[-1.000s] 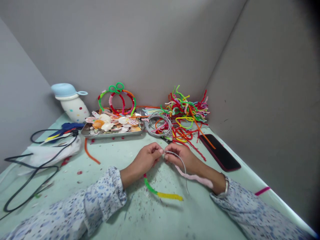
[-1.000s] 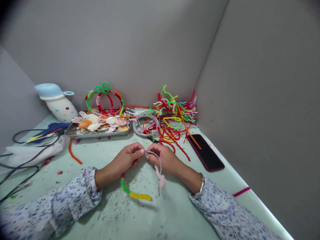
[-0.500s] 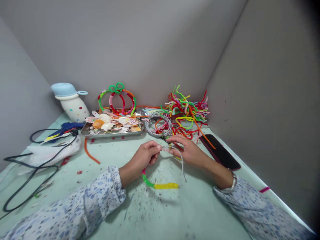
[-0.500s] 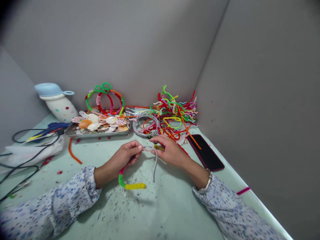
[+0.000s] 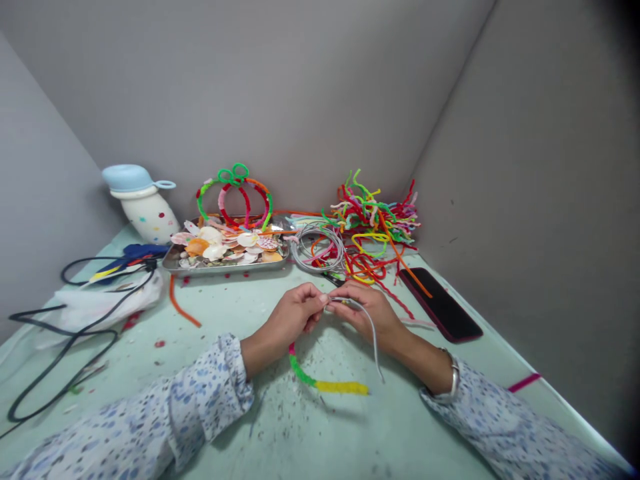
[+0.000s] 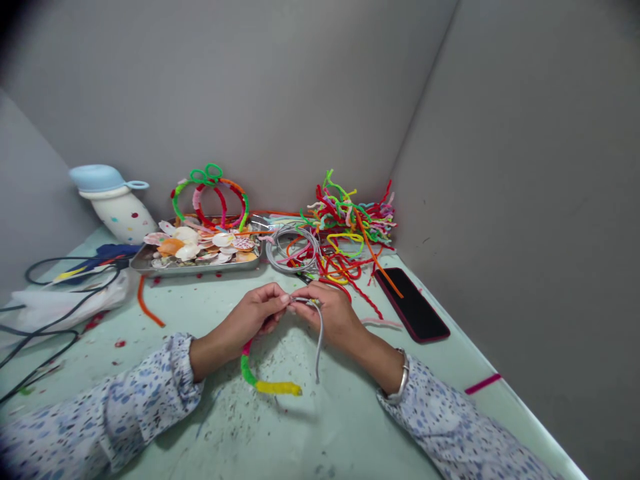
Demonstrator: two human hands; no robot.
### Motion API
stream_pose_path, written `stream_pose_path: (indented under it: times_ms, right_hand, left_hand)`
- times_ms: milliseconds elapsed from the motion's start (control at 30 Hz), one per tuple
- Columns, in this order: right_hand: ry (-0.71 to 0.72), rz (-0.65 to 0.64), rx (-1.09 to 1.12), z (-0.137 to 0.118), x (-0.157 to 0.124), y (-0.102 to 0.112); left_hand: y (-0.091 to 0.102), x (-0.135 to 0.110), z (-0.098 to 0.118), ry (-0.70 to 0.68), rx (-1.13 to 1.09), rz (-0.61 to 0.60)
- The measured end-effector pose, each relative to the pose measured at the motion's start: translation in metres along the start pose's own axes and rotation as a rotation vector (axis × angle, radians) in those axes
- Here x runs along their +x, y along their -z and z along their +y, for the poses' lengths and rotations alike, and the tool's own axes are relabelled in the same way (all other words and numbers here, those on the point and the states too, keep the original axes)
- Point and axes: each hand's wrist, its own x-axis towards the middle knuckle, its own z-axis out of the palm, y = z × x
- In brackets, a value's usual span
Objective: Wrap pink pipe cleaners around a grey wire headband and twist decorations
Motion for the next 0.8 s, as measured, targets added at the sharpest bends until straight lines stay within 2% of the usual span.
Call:
stream_pose_path:
  times_ms: [200,567,800]
  right_hand:
    - [0.046,0.002,-0.016,-0.001,0.0,0.002]
    - [0.223,-0.088,-0.141,0.005,0.002,0.01]
    - [0.342,-0.116,-0.231,0.002,0.003,0.014]
  left_hand:
    - [0.0,-0.001,0.003,0.02,0.026,0.015]
    - [0.003,0.0,0.003,0.075,0.024,-0.035]
    - [0.009,0.005,-0.005,0.119,0.032,-0.103]
